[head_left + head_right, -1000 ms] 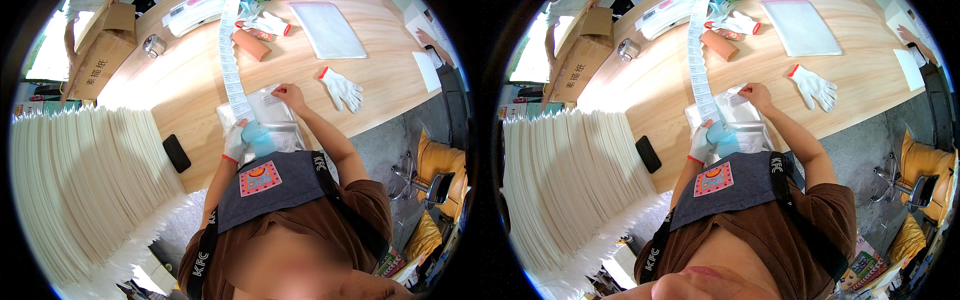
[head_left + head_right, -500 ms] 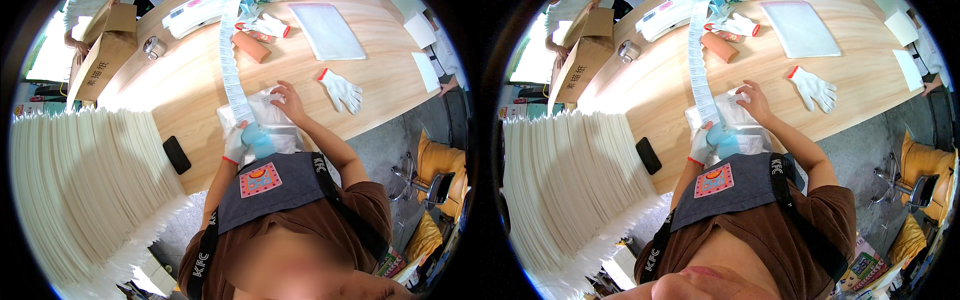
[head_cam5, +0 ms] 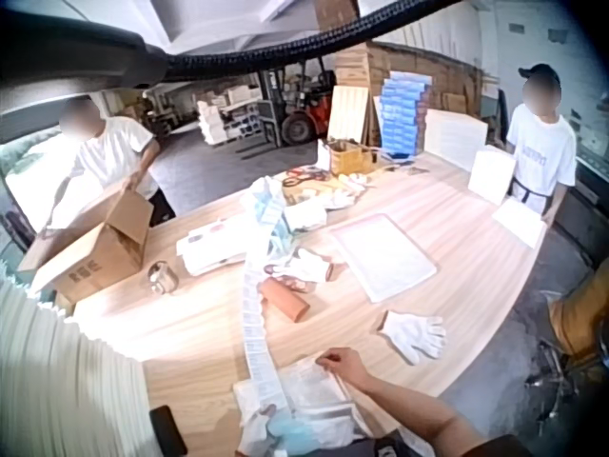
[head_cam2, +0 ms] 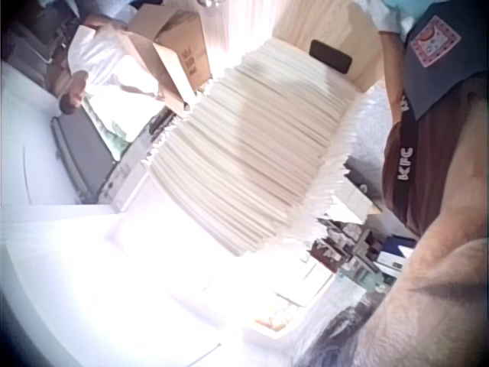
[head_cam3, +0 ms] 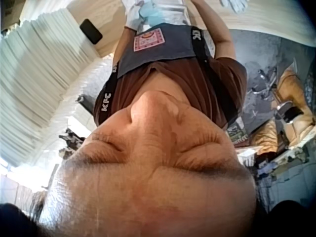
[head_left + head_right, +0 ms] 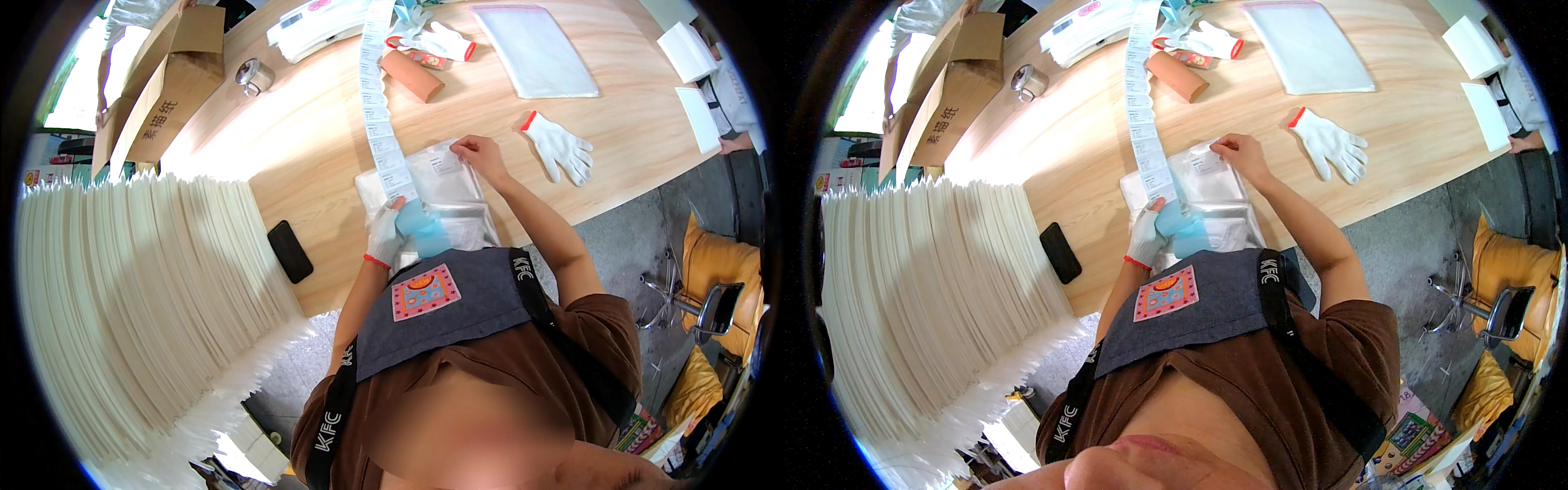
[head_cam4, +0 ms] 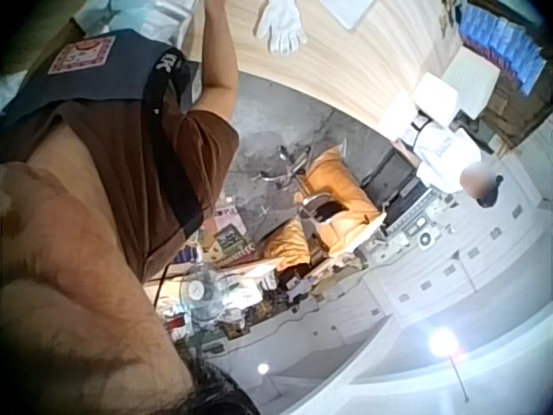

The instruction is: The person stands at a wooden table and repeatedly applies adhesive labels from a long roll onto small, light-blue rectangular items. They peel each label, place it on an item, and smooth it down before moving to the next one.

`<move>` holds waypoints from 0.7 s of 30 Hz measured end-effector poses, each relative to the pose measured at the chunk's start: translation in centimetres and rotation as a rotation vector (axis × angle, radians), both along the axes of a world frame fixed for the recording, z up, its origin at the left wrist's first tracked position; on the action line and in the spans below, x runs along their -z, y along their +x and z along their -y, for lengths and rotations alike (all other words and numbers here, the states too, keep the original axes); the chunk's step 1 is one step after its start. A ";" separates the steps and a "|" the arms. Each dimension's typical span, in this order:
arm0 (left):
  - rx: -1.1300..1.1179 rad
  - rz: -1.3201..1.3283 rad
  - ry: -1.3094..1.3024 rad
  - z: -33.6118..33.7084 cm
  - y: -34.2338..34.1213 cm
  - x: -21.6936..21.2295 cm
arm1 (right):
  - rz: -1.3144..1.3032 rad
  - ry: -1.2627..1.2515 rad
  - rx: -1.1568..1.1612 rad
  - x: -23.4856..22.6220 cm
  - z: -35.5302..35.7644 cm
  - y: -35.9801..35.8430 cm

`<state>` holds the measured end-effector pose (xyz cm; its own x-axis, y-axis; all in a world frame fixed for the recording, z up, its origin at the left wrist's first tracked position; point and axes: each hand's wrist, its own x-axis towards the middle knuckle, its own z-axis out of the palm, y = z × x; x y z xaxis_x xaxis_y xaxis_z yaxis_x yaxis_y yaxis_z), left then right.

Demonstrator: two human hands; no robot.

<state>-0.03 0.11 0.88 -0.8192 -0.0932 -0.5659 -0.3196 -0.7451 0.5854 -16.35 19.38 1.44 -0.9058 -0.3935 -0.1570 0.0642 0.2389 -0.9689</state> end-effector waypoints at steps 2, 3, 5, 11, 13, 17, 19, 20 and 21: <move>-0.020 -0.009 0.000 0.0 0.1 0.4 | -0.030 -0.039 -0.001 -0.2 -0.2 0.4; -0.042 0.007 -0.020 0.0 0.1 0.1 | -0.067 -0.060 -0.012 -0.8 -0.4 1.0; -0.091 0.007 -0.018 0.4 0.2 -1.3 | -0.210 -0.039 -0.201 -2.4 -0.9 3.2; -0.015 -0.099 -0.109 1.1 -0.3 -5.5 | -0.455 0.322 -0.949 -4.3 -2.3 7.9; 0.046 -0.013 -0.297 0.8 -0.6 -3.2 | -0.228 0.558 -1.023 -6.1 -1.8 7.6; 0.086 -0.050 -0.234 -0.5 -0.4 0.0 | -0.269 0.142 -0.463 -5.3 -0.2 6.5; 0.110 -0.067 -0.251 -0.7 -0.4 -0.2 | -0.433 0.029 -0.302 -3.9 1.6 6.6; 0.121 -0.074 -0.259 -0.7 -0.4 -0.3 | -0.514 -0.027 -0.221 -3.1 2.4 6.8; 0.121 -0.083 -0.282 -0.7 -0.3 -0.1 | -0.431 -0.033 -0.220 -2.8 3.0 7.1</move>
<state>-0.37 0.84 0.99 -0.8764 -0.1363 -0.4619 -0.3380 -0.5090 0.7916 -9.26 16.43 4.24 -0.7804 -0.5816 0.2298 -0.3929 0.1702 -0.9037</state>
